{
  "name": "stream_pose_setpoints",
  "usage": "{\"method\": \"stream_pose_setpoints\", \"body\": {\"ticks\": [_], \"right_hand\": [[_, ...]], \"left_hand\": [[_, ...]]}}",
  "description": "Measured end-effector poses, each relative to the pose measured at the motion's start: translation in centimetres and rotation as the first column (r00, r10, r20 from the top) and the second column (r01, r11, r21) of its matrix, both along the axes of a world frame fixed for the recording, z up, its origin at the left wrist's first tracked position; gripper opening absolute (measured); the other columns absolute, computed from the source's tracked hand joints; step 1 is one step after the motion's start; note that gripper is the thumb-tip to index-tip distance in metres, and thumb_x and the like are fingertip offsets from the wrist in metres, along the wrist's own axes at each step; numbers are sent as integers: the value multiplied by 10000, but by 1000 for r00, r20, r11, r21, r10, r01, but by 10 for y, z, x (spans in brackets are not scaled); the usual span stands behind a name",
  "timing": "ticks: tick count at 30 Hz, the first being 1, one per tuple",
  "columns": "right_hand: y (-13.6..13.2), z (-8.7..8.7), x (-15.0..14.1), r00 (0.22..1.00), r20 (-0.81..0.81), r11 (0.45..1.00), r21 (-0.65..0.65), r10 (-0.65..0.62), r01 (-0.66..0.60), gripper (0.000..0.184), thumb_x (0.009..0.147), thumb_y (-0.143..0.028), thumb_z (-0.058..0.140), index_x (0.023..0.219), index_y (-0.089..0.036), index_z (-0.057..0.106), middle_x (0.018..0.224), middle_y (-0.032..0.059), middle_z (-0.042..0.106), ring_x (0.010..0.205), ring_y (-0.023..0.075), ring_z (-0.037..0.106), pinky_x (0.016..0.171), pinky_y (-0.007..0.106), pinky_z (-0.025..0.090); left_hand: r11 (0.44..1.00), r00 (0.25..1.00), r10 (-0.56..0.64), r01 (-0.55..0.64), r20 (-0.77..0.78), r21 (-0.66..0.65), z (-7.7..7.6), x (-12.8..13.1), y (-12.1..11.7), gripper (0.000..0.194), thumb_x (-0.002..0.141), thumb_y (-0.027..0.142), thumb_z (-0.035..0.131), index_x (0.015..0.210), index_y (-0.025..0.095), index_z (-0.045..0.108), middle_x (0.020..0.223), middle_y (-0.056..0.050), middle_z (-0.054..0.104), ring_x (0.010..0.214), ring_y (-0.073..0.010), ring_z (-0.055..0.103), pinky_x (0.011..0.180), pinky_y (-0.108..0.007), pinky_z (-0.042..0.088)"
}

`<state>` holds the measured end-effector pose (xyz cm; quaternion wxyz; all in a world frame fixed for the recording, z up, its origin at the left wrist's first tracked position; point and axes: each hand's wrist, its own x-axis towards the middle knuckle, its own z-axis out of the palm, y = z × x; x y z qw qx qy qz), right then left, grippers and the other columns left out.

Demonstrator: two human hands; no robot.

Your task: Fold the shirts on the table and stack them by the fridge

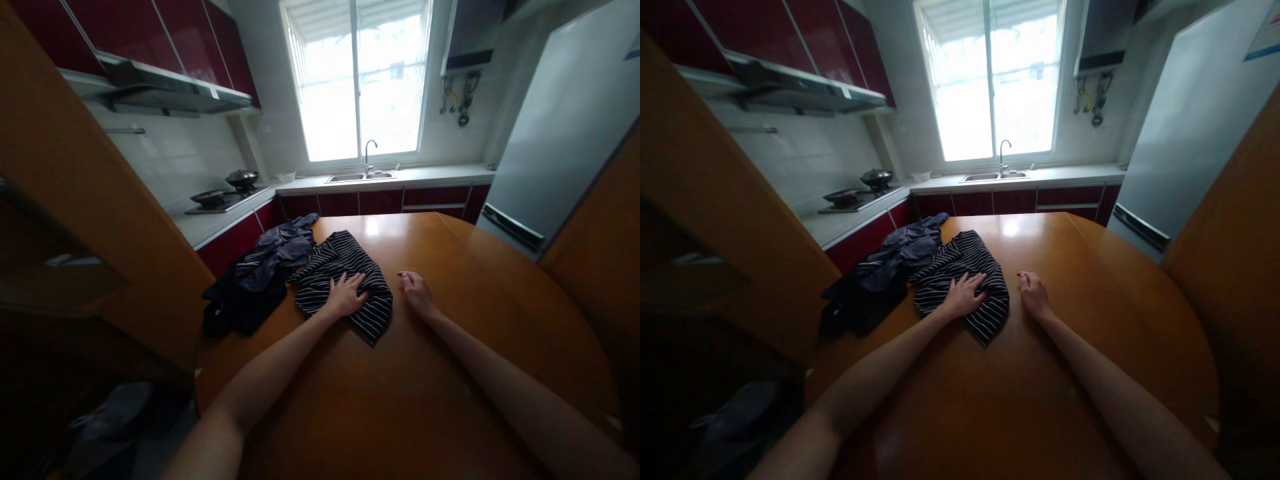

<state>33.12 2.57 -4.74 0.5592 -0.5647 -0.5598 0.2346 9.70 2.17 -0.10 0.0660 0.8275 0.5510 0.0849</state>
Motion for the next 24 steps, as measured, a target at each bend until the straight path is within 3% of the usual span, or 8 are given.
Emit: {"method": "stream_pose_setpoints", "body": {"ticks": [4, 9, 13, 16, 19, 21, 24], "right_hand": [[8, -1, 9, 992, -122, 999, -37, -31, 27, 483, 871, -544, 455, 974, -159, 727, 1052, 149, 738, 949, 268, 669, 865, 411, 530], [11, 3, 19, 977, -204, 997, -53, -68, 58, 595, 855, -645, 431, 1012, -150, 721, 1057, 159, 737, 888, 255, 683, 682, 337, 546], [7, 9, 24, 975, -210, 997, -37, -75, 68, 570, 850, -623, 457, 1011, -145, 722, 1095, 166, 731, 943, 276, 676, 722, 362, 545], [3, 14, 25, 982, -178, 998, -11, -62, 61, 494, 865, -566, 484, 983, -152, 726, 1077, 154, 735, 1000, 280, 663, 839, 390, 532], [-4, 18, 21, 999, -42, 997, 77, -15, 19, 417, 910, -500, 481, 958, -169, 730, 1065, 133, 727, 1045, 262, 643, 944, 389, 496], [-10, 23, 17, 995, 92, 988, 146, 31, -44, 390, 947, -468, 465, 940, -185, 734, 1062, 117, 715, 1060, 250, 631, 978, 388, 480], [-22, 37, 9, 945, 279, 952, 203, 169, -230, 366, 990, -436, 461, 925, -213, 744, 1078, 96, 700, 1083, 234, 615, 1003, 385, 468]], "left_hand": [[992, 992, -125, 125, -4, -2, 2, 9, -15, 631, 971, 557, 475, 1554, 352, 347, 1612, -23, 377, 1522, -330, 227, 1191, -655, 162], [952, 952, -305, 305, 6, 22, -2, 23, -34, 680, 961, 605, 484, 1564, 329, 336, 1616, -49, 368, 1517, -355, 234, 1185, -648, 198], [897, 895, -442, 440, 54, 42, -2, 28, -40, 625, 972, 558, 513, 1540, 332, 383, 1601, -35, 398, 1504, -305, 288, 1213, -557, 207], [877, 870, -481, 478, 111, 51, 6, 26, -34, 518, 984, 519, 528, 1461, 321, 505, 1518, -20, 516, 1423, -240, 435, 1199, -412, 289], [932, 916, -363, 355, 170, 75, 18, 19, -17, 389, 1023, 484, 463, 1300, 281, 647, 1350, -28, 657, 1265, -201, 582, 1128, -317, 379], [975, 965, -187, 159, 185, 152, 24, 7, -1, 324, 1027, 403, 470, 1233, 257, 673, 1313, -40, 673, 1253, -210, 582, 1157, -345, 345], [955, 978, 63, -117, 197, 274, 23, -21, 29, 353, 965, 271, 570, 1314, 245, 610, 1423, -61, 592, 1367, -242, 475, 1217, -436, 240]]}}
